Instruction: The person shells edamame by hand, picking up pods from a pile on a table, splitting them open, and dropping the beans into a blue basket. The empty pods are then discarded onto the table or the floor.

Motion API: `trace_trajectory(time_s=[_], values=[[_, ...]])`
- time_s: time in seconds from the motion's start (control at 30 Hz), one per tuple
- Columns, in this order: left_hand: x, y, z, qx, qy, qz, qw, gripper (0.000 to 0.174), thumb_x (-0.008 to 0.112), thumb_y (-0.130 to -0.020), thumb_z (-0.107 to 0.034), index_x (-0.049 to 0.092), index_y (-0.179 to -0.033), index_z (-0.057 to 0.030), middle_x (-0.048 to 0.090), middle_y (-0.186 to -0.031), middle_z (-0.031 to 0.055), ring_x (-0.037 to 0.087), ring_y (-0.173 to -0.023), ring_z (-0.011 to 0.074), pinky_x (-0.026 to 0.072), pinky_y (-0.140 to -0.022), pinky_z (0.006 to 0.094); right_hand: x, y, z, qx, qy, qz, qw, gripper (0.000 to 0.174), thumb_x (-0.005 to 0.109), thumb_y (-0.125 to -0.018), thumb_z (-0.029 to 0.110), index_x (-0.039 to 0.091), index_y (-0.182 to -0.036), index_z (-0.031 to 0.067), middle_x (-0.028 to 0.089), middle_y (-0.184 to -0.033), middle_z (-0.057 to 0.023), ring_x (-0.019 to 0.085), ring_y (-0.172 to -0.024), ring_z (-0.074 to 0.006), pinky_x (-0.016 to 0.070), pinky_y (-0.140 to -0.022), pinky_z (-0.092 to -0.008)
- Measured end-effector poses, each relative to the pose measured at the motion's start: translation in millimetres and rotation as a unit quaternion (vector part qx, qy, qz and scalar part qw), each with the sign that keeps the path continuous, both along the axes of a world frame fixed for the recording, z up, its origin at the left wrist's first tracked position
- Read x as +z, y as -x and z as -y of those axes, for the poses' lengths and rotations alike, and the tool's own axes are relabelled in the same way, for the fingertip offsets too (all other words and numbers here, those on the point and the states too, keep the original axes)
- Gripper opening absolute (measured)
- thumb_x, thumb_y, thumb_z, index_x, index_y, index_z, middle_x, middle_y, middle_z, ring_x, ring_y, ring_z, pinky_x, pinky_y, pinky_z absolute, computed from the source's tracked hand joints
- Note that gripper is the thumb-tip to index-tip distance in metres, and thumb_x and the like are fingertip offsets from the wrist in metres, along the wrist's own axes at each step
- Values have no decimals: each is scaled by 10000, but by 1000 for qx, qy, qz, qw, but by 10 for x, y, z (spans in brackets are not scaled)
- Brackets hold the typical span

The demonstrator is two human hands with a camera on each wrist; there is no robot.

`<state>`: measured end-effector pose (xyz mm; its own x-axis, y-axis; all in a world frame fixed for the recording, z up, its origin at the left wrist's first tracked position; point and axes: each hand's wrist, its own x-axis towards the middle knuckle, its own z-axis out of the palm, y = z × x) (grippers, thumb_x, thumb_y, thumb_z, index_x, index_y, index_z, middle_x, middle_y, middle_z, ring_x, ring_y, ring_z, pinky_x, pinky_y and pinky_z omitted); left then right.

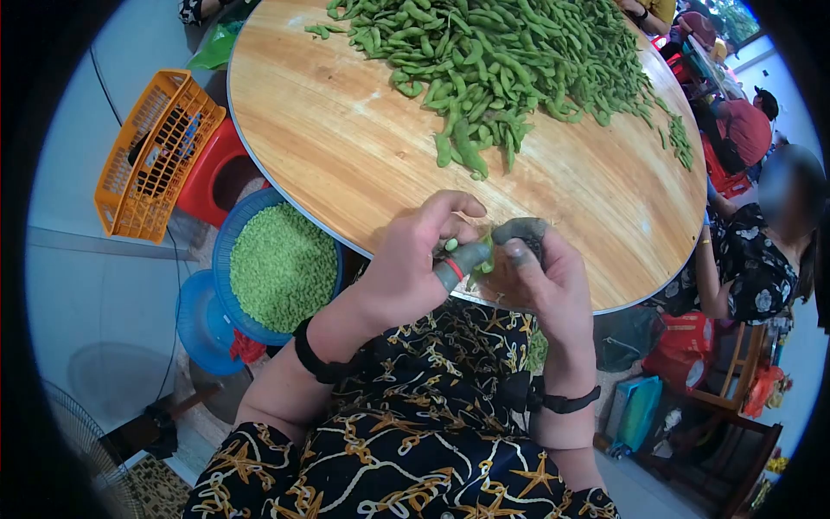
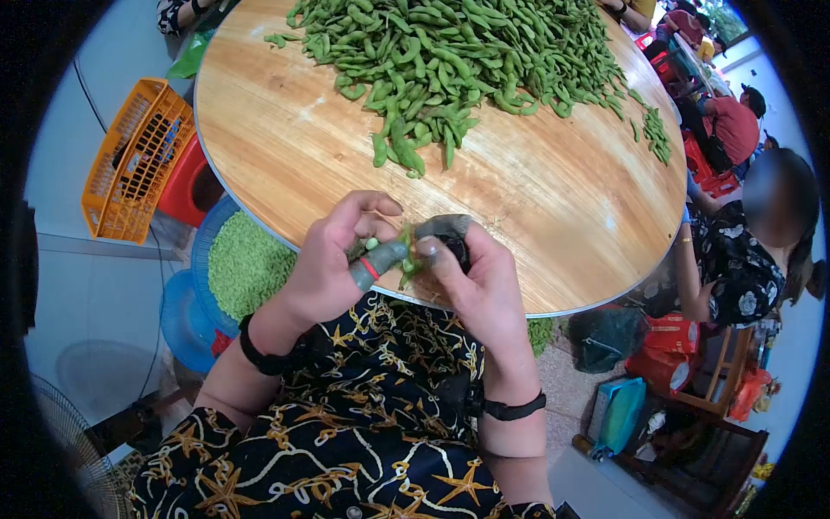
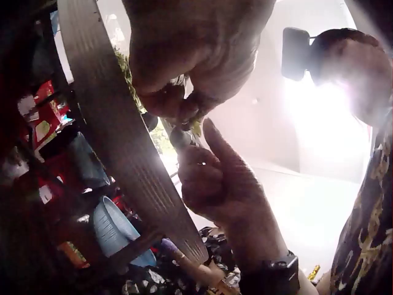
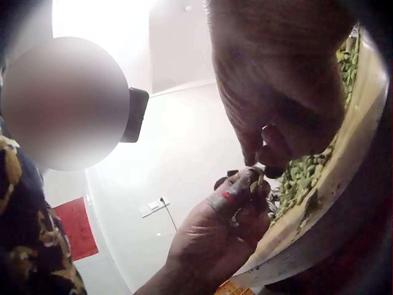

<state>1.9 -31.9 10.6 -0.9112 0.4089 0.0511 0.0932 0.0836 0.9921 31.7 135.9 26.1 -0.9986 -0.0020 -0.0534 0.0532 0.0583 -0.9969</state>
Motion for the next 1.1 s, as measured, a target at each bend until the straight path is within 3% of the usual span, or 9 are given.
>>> trace_trajectory(time_s=[0.13,0.33,0.47,0.73,0.83,0.9,0.97,1.03,1.1], values=[[-27,5,22,17,34,-117,992,237,635,-776,-16,592,-1008,-11,619,-838,79,599,-754,149,480,-682,267,-5,35,-35,56,-9,64,996,165,556,-902,161,575,-913,-2,534,-653,23,443,-545,-24,356,-472,-180],[-135,11,40,7,70,-244,967,244,644,-719,0,605,-959,-16,625,-847,138,618,-760,292,507,-666,307,-67,46,20,45,210,175,961,129,547,-900,149,561,-889,21,454,-584,51,350,-464,-22,264,-410,-174],[-156,18,-5,49,41,-265,962,227,639,-726,-1,608,-949,-23,633,-852,142,627,-760,285,509,-670,312,-105,56,42,27,193,165,967,129,558,-894,153,557,-864,27,448,-576,53,343,-461,-17,253,-409,-169],[-202,113,123,-12,-32,-74,997,177,551,-812,15,555,-986,-22,610,-810,44,574,-744,113,462,-660,234,-47,81,160,25,127,137,982,134,586,-873,155,562,-822,33,460,-589,62,374,-481,-16,270,-421,-175],[-205,84,157,72,-132,56,987,180,524,-833,25,516,-1004,-32,564,-775,19,530,-703,96,441,-630,224,41,169,40,77,41,132,987,162,608,-852,169,564,-781,30,464,-571,21,404,-487,-28,301,-432,-204],[-184,100,210,83,-154,72,982,177,506,-838,34,497,-1002,-33,552,-766,17,516,-685,83,423,-605,213,164,292,-76,385,-191,77,899,182,628,-822,179,570,-777,12,473,-562,-51,452,-481,-97,355,-457,-264],[-188,110,233,94,-173,86,977,175,489,-843,43,477,-1000,-34,539,-757,15,502,-668,71,406,-581,202,209,425,66,333,-216,-15,918,188,626,-813,180,572,-791,1,503,-587,-118,490,-494,-196,391,-496,-310],[-210,99,233,65,-151,51,985,169,465,-834,63,459,-974,-30,544,-754,27,487,-649,58,383,-564,185,292,708,223,110,-341,-96,929,191,619,-806,185,572,-833,2,571,-637,-168,568,-572,-279,443,-544,-355],[-198,91,253,55,-169,76,981,170,461,-828,65,467,-966,-33,547,-752,29,484,-645,56,375,-560,179,168,1026,345,109,-413,-143,893,192,606,-807,186,555,-837,4,582,-653,-186,592,-602,-295,461,-556,-378]])
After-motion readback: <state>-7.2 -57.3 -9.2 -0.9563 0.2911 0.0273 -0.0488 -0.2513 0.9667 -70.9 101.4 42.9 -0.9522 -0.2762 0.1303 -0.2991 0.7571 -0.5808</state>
